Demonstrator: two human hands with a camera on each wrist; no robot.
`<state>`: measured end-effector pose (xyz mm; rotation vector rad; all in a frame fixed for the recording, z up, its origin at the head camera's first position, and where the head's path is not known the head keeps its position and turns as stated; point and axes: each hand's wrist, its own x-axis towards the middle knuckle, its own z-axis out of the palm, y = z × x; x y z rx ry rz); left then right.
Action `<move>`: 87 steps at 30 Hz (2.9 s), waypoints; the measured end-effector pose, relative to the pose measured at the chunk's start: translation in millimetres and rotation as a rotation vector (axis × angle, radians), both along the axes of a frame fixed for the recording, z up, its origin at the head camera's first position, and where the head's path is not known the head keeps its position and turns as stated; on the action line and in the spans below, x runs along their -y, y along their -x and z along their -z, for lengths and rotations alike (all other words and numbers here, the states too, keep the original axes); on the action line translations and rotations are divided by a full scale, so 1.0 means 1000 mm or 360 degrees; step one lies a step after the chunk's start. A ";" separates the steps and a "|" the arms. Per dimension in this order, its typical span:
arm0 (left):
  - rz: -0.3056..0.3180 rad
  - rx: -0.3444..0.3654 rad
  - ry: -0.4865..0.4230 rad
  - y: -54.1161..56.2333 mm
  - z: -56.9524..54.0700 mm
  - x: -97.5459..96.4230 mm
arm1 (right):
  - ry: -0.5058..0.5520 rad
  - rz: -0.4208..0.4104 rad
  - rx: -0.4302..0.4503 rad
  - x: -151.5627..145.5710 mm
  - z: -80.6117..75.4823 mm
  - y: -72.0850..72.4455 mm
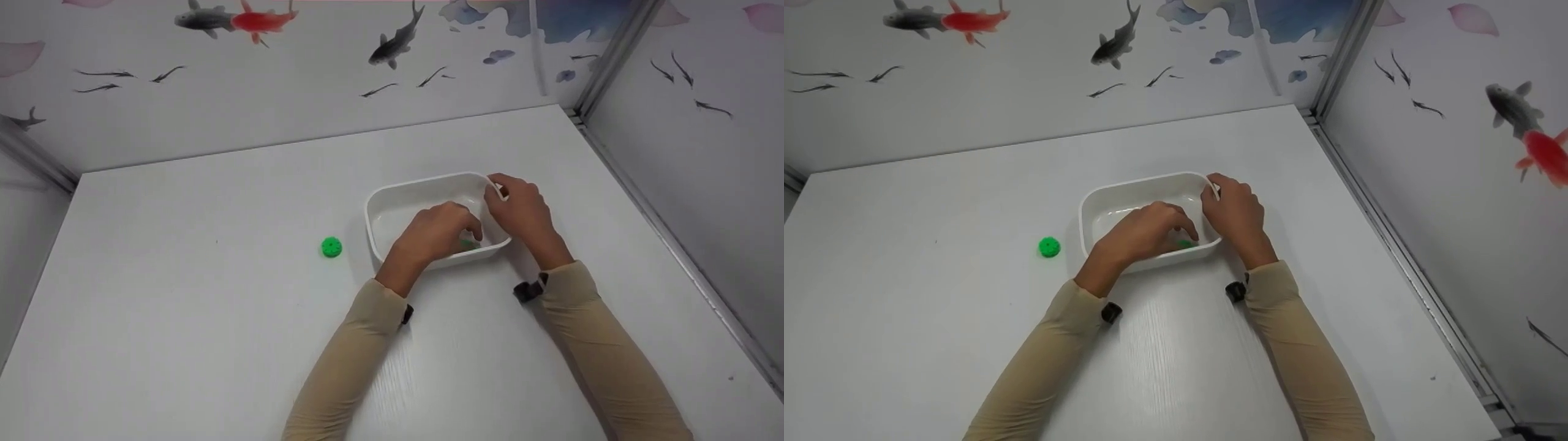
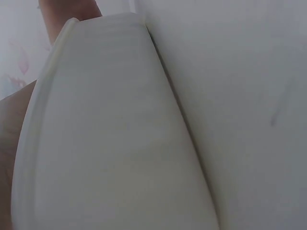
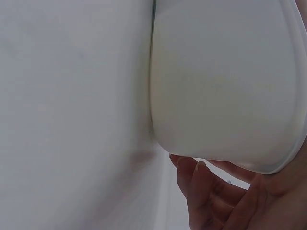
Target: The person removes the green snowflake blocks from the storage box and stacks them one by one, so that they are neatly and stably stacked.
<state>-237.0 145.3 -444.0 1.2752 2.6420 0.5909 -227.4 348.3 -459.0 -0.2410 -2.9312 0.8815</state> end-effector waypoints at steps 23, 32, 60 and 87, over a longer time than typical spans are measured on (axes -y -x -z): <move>-0.0126 -0.0037 0.0052 0.005 0.003 0.009 | -0.0013 -0.0016 -0.0069 -0.001 0.002 0.000; -0.0141 -0.0021 0.0042 0.005 0.003 0.010 | 0.0003 -0.0008 -0.0037 0.000 0.000 0.000; -0.0097 -0.0031 -0.0087 0.008 -0.001 0.022 | 0.0032 -0.0021 0.0015 0.001 -0.002 0.001; -0.0119 0.0125 -0.0200 0.005 -0.010 0.062 | 0.0032 -0.0011 0.0024 0.000 -0.002 -0.001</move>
